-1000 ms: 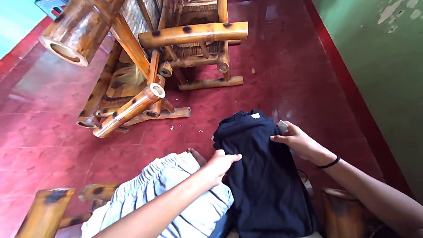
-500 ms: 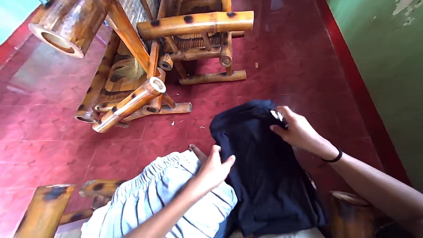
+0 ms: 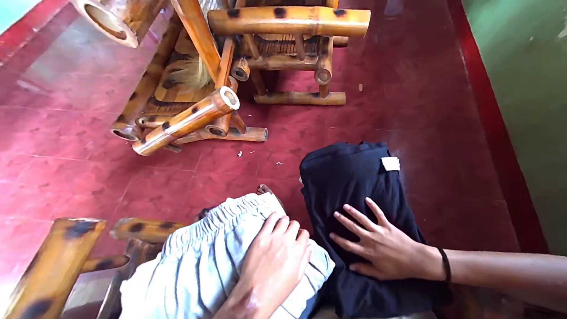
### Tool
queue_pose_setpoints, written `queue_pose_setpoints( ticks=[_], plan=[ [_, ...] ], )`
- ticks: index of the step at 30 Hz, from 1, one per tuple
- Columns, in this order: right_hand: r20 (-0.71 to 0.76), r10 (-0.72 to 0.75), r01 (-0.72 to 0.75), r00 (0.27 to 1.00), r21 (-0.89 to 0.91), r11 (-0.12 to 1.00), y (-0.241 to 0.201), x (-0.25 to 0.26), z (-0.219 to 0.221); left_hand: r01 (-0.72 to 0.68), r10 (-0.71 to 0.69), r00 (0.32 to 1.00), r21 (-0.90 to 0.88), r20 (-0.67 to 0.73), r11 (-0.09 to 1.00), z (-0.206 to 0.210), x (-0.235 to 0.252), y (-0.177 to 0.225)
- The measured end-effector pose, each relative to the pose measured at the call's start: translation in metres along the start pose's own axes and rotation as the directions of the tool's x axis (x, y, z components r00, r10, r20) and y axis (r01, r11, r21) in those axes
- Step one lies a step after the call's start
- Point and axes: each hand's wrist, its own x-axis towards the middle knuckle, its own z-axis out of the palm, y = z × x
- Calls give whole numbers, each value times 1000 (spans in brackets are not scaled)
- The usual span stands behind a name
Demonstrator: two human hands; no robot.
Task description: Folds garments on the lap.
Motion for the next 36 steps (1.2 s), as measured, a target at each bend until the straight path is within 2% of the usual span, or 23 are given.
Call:
queue_pose_setpoints(
  ticks=[7, 11, 15, 16, 18, 20, 22, 24, 26, 29, 31, 33, 36],
  plan=[
    [58, -276, 261, 959, 184, 948, -28, -21, -2, -3, 4, 995, 6, -103, 1000, 3, -11, -5],
    [120, -352, 325, 928, 196, 925, -26, -24, -7, 1, -1, 991, -3, -135, 1000, 2, -17, -6],
    [306, -390, 329, 869, 232, 915, -35, -20, -31, -7, 6, 990, -5, -140, 1000, 1, -21, -6],
    [309, -399, 324, 863, 268, 907, -36, -17, -37, -12, 11, 990, -3, -139, 1000, 1, -22, -6],
    [161, -394, 348, 905, 253, 903, -35, -12, -38, -19, 19, 991, 2, -131, 1000, 0, -22, -5],
    [36, -339, 331, 940, 140, 933, -30, -8, -23, -24, 24, 993, -1, -113, 1000, -1, -24, -5],
    [120, -313, 312, 942, 20, 950, -23, -10, -2, -27, 27, 997, -1, -71, 1000, -4, -27, -5],
    [140, -300, 311, 944, -59, 949, -23, -11, 7, -29, 29, 999, 3, -30, 1000, -7, -29, -5],
    [160, -292, 299, 943, -18, 954, -24, -10, 1, -24, 24, 999, 3, -36, 1000, -6, -29, -4],
    [139, -310, 284, 941, 179, 942, -23, -1, -21, -31, 32, 998, 10, -47, 999, -2, -30, -3],
    [26, -318, 297, 948, 295, 908, -19, 14, -44, -37, 37, 998, -1, -54, 999, 2, -28, -4],
    [-138, -324, 352, 936, 323, 879, -17, 37, -75, -46, 45, 996, -14, -76, 999, 5, -26, -4],
    [-371, -398, 514, 839, 298, 804, -23, 85, -116, -76, 71, 992, -41, -104, 996, 3, -23, -5]
  ],
)
